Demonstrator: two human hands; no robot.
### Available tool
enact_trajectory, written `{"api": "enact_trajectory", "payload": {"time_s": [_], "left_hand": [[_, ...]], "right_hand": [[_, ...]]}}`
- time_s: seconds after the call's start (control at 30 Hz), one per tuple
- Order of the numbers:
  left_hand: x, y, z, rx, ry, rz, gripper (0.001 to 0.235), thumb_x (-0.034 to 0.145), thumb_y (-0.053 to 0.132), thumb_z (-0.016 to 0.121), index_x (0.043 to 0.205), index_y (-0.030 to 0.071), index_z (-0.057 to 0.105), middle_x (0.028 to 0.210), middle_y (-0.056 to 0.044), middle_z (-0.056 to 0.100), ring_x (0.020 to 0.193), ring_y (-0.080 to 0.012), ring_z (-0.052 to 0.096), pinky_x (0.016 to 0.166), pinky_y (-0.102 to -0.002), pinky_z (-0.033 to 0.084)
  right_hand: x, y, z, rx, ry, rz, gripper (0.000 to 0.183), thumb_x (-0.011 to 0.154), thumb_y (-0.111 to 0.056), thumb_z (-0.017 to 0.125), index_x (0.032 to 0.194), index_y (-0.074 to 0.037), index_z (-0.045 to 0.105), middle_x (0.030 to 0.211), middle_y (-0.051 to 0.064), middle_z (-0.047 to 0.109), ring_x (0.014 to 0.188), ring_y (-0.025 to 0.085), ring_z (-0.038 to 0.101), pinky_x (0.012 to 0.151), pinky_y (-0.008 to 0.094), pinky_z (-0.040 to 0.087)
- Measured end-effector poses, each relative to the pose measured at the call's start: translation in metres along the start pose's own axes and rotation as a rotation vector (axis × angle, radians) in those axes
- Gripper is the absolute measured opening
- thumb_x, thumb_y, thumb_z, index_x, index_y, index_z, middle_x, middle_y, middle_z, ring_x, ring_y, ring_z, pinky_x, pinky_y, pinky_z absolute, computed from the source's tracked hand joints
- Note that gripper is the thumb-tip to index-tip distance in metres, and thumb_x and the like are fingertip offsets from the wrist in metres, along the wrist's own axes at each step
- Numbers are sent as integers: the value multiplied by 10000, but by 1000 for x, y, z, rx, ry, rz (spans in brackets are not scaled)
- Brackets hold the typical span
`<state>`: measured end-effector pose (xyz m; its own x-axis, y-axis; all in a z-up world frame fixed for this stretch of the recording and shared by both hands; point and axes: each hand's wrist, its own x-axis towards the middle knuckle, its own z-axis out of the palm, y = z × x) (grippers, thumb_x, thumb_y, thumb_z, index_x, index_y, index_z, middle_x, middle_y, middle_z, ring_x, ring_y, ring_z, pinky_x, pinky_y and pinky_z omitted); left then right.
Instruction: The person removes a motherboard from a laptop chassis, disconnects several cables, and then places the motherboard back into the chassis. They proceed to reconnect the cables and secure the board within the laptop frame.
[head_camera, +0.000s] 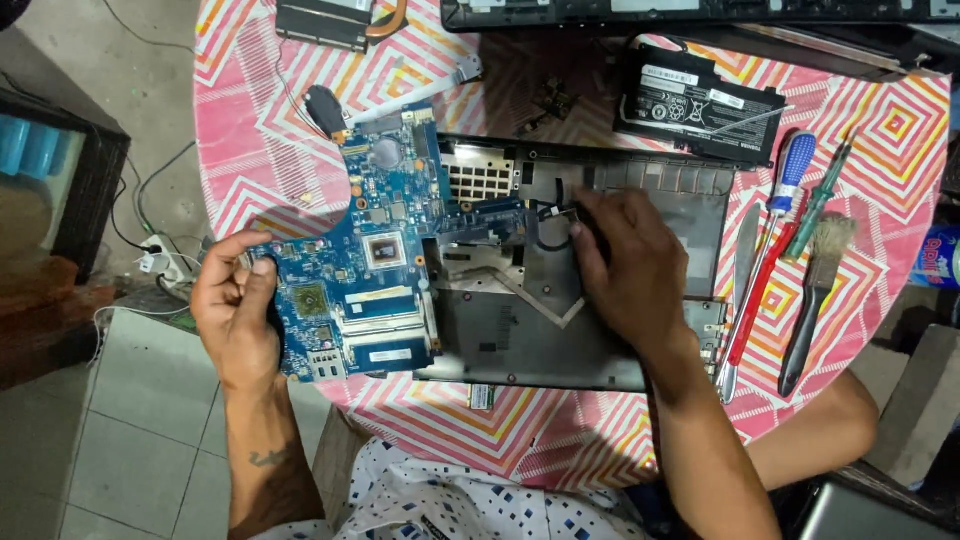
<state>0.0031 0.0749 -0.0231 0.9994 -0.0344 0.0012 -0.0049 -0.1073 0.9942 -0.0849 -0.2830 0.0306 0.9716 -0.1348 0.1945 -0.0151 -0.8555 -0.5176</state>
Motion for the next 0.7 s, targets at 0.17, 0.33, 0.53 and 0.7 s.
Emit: {"api": "enact_trajectory", "payload": {"time_s": [0.17,0.33,0.53,0.7], "left_hand": [[3,-7,5,-115,11,-45,236,983,52,550,1205,0,611,539,89,370,462,25,331,491,-127,273],[4,-4,6,-97,5,-37,237,990,42,545,1214,-3,608,541,92,376,472,36,307,489,-125,248],[3,16,20,-28,-85,-12,227,1009,29,554,1223,-22,607,536,88,360,478,23,253,487,-138,208],[-5,51,68,33,-169,-5,215,971,-12,596,1182,-33,634,501,41,382,438,-26,275,461,-154,244]], "right_hand": [[6,9,13,-73,27,-63,82,1007,-164,650,1032,-131,721,948,61,552,853,303,633,675,402,514],[5,4,4,117,60,-10,42,983,-81,675,1022,-73,688,977,103,574,903,362,648,740,441,517],[-30,43,-12,315,208,197,73,995,-94,698,1026,-34,669,870,127,614,788,280,618,683,379,506],[-58,45,-10,534,320,360,138,1018,-160,677,1006,-30,633,769,79,618,700,161,591,687,295,475]]}}
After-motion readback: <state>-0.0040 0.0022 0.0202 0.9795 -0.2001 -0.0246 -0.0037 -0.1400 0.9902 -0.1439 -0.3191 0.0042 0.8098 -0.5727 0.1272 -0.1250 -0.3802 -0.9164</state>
